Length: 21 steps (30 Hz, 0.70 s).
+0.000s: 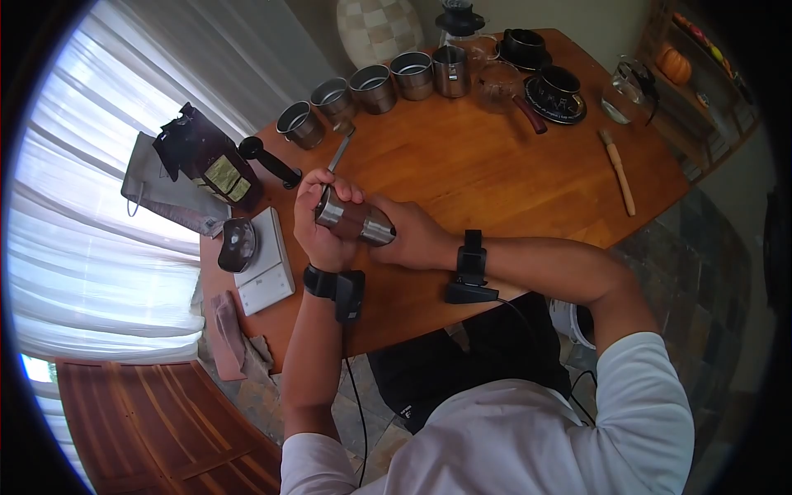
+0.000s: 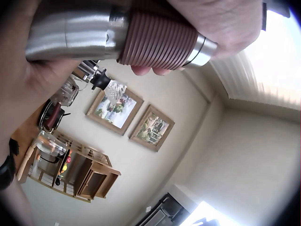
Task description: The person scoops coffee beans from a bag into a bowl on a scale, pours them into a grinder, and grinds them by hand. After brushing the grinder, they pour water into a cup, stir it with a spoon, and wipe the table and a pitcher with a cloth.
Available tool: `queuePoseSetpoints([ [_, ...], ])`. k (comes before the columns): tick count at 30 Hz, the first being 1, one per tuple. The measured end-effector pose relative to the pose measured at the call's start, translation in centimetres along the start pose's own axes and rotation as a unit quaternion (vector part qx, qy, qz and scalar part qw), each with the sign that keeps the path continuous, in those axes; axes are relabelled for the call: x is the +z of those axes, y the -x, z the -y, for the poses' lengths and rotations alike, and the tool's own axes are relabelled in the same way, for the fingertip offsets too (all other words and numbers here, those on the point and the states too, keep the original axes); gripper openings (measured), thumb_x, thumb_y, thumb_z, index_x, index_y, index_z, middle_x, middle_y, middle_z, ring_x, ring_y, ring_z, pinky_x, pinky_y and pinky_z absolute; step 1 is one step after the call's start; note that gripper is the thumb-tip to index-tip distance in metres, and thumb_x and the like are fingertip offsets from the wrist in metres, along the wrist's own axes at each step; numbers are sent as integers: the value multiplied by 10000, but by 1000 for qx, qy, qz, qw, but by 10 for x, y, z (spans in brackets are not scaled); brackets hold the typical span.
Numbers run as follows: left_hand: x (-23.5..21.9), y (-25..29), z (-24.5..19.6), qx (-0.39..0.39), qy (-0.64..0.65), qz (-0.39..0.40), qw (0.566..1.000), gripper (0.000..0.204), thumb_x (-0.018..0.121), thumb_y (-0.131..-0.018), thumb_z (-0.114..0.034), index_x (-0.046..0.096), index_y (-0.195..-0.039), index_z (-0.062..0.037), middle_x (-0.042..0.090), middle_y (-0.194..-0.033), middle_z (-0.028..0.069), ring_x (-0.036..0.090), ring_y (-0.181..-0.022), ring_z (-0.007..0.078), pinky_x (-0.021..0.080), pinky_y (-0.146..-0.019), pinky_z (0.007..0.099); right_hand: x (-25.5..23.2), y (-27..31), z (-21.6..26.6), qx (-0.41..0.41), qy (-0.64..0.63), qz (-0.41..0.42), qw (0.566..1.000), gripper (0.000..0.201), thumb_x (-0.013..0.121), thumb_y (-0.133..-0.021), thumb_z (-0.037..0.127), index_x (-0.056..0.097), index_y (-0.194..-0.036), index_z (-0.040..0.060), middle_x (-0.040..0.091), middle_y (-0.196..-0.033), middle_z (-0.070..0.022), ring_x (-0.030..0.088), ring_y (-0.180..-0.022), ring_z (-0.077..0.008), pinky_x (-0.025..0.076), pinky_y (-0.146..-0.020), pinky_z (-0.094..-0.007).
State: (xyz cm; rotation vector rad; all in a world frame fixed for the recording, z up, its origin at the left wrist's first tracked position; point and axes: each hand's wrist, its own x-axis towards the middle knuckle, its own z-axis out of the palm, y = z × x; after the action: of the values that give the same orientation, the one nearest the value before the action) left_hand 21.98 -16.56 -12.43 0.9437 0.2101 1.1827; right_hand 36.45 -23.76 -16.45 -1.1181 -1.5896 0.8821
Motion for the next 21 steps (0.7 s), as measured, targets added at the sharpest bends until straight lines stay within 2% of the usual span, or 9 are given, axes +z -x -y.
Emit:
queuePoseSetpoints([
  [3, 3, 2, 2, -10, -3, 19, 1000, 219, 507, -983, -275, 529, -1052, -68, 526, -819, 75, 544, -808, 237, 451, -832, 407, -1, 1, 1, -1, -33, 7, 999, 675, 797, -774, 121, 500, -1372, 24, 708, -1065, -157, 718, -990, -270, 544, -866, -365],
  [5, 5, 4, 1, -11, 2, 22, 1000, 224, 503, -985, -272, 531, -1061, -63, 529, -818, 77, 549, -804, 239, 456, -830, 405, -3, 0, 1, 3, -67, 20, 998, 574, 799, -760, 147, 542, -1254, 8, 710, -1048, -189, 720, -996, -310, 547, -867, -379],
  [9, 3, 1, 1, -3, -22, 40, 999, 274, 479, -1005, -293, 540, -1097, -43, 558, -841, 102, 571, -817, 251, 477, -829, 395, -5, -5, -2, -4, -65, 43, 997, 598, 811, -765, 160, 531, -1270, 4, 708, -1070, -164, 708, -1009, -271, 540, -889, -363],
  [11, 8, 1, -1, 4, -30, 45, 999, 304, 463, -1016, -312, 543, -1107, -34, 571, -853, 117, 580, -829, 253, 486, -828, 394, -2, -8, -5, -2, -66, 28, 997, 614, 813, -776, 175, 520, -1287, 0, 703, -1108, -161, 703, -1033, -263, 537, -906, -365],
  [13, 9, 2, -1, 10, -44, 45, 998, 381, 413, -1045, -369, 544, -1119, -18, 591, -871, 150, 597, -841, 260, 504, -824, 400, -2, -10, -7, -6, -51, 39, 998, 614, 816, -786, 188, 518, -1289, 1, 699, -1125, -164, 701, -1047, -269, 536, -910, -369],
  [15, 6, 3, -2, 18, -29, 57, 998, 367, 424, -1043, -355, 543, -1118, -17, 591, -870, 148, 599, -833, 257, 507, -818, 397, 1, -11, -11, -6, -41, 47, 998, 613, 819, -796, 200, 517, -1291, 2, 695, -1141, -166, 700, -1060, -275, 536, -915, -372],
  [17, 4, 4, -3, 18, -8, 77, 997, 352, 435, -1041, -342, 543, -1117, -15, 592, -869, 145, 601, -825, 254, 510, -813, 395, 5, -13, -11, -45, -45, 42, 997, 601, 822, -823, 248, 519, -1282, 7, 687, -1179, -177, 698, -1089, -294, 536, -921, -381],
  [19, -3, 5, -4, 20, -105, 42, 993, 310, 470, -1029, -303, 544, -1114, -14, 591, -863, 140, 603, -815, 247, 518, -797, 383, 3, -11, -1, -26, -21, 40, 999, 612, 825, -833, 277, 515, -1286, 6, 678, -1203, -187, 688, -1118, -308, 531, -935, -390],
  [21, -8, 2, -2, 44, -102, 22, 994, 270, 487, -1016, -253, 546, -1110, -6, 592, -867, 131, 597, -809, 226, 524, -788, 371, -1, -11, 2, -1, 5, 38, 999, 625, 828, -843, 305, 511, -1290, 5, 669, -1226, -198, 678, -1148, -323, 527, -949, -399],
])
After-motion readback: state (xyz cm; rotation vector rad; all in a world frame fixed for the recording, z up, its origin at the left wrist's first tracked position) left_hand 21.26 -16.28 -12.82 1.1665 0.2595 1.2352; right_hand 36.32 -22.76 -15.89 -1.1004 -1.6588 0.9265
